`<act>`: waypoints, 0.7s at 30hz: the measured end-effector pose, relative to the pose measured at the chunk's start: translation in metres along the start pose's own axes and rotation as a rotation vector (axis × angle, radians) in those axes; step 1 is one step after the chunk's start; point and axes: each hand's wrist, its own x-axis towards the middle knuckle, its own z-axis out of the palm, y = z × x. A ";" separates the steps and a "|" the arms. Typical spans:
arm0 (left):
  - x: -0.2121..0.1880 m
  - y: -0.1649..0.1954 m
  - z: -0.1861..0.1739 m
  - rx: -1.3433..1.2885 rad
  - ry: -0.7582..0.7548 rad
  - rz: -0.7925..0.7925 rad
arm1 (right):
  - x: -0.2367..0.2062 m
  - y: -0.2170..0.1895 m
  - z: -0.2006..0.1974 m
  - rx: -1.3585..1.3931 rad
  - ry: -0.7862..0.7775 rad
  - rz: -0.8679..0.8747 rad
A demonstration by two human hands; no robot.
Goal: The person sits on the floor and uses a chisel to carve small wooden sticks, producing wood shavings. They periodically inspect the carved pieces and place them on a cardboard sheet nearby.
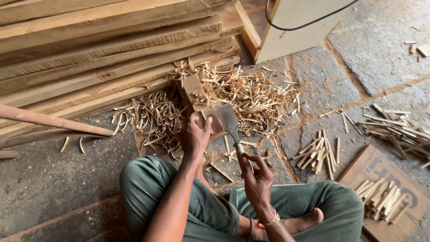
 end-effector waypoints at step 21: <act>-0.098 0.062 -0.032 -0.435 0.147 0.947 | 0.008 0.020 0.000 -0.094 -0.017 -0.178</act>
